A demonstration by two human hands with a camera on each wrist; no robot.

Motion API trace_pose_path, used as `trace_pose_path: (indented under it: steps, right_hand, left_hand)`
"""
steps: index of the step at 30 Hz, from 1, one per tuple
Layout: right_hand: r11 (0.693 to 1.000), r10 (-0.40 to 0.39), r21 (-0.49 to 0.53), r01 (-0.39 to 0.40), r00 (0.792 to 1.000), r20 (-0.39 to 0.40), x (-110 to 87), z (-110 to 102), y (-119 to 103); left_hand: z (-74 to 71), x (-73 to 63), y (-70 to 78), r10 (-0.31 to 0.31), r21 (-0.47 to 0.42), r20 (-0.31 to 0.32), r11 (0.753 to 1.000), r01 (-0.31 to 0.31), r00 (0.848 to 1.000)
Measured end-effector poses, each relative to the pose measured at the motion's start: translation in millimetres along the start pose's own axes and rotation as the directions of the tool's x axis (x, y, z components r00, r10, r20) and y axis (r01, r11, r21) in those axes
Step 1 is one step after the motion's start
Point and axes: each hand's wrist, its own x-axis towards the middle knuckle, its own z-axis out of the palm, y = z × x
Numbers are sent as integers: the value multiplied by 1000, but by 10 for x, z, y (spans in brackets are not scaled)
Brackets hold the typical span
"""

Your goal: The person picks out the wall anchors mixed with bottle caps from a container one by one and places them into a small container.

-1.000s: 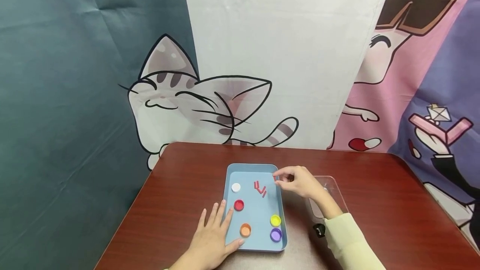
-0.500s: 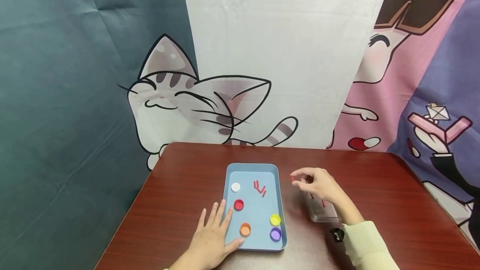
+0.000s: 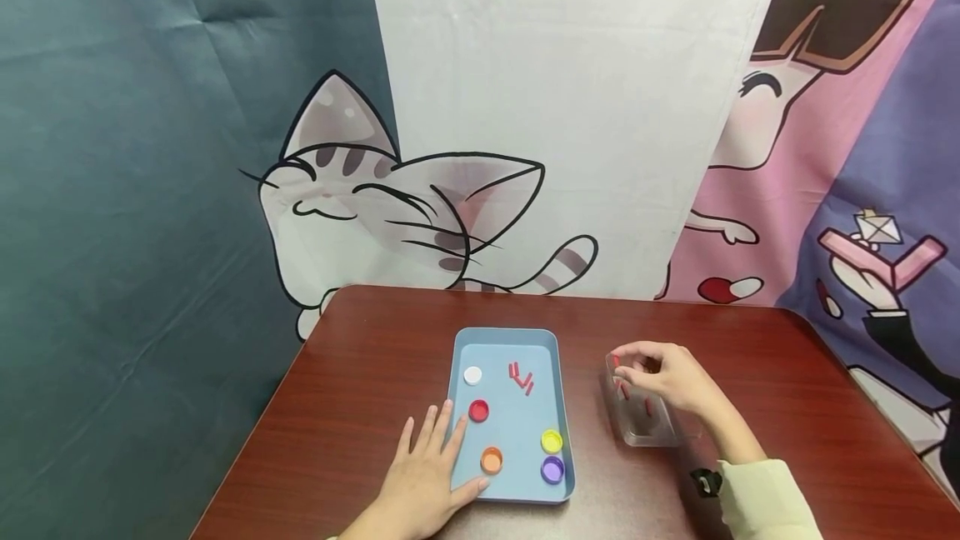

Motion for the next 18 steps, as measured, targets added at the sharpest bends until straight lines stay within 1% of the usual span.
trace_pose_path:
  steps: [7,12,18]
  right_hand:
    - [999,-16,-38,14,999,-37,-99,-96,103]
    - [999,-4,-52,1,998,-65,-169,-146,189]
    - [998,10,-59,-13,998,-60,-241,-186,302]
  left_hand:
    - [2,6,1,-2,-4,-1,1000,2,1000]
    - [0,7,2,-2,-9,-2,1000,2,1000]
    - [-2,5,3,0,-4,-4,1000,0,1000]
